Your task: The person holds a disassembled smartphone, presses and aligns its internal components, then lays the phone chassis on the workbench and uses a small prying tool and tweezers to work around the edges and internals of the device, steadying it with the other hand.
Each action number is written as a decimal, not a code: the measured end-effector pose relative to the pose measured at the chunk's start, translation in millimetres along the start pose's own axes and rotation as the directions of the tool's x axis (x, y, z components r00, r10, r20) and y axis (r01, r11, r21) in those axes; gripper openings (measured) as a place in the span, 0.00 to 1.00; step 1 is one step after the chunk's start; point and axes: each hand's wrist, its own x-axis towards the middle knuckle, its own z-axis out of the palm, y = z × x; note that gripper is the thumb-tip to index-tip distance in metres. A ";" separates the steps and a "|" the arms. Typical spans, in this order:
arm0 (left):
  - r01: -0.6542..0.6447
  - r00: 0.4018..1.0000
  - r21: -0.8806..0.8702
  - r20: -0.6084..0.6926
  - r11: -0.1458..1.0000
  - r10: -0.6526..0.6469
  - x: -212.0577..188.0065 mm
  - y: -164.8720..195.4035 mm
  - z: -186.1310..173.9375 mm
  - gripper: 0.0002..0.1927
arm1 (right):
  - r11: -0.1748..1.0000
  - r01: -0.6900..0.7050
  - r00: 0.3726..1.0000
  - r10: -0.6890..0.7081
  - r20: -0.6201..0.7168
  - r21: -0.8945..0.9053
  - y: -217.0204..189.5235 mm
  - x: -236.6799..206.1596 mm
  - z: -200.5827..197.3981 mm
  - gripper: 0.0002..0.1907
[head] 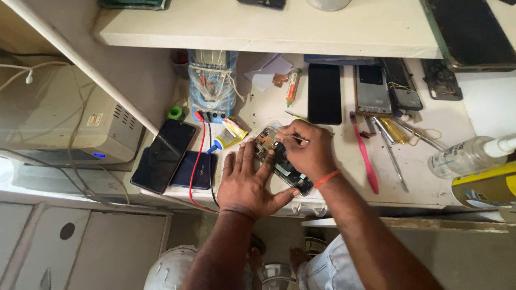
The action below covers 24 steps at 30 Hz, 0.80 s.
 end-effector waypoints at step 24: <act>-0.003 0.999 -0.048 -0.051 0.999 0.001 -2.1 -2.0 4.9 0.51 | 0.994 -0.032 0.998 0.038 -0.046 0.108 17.3 -7.8 7.4 0.05</act>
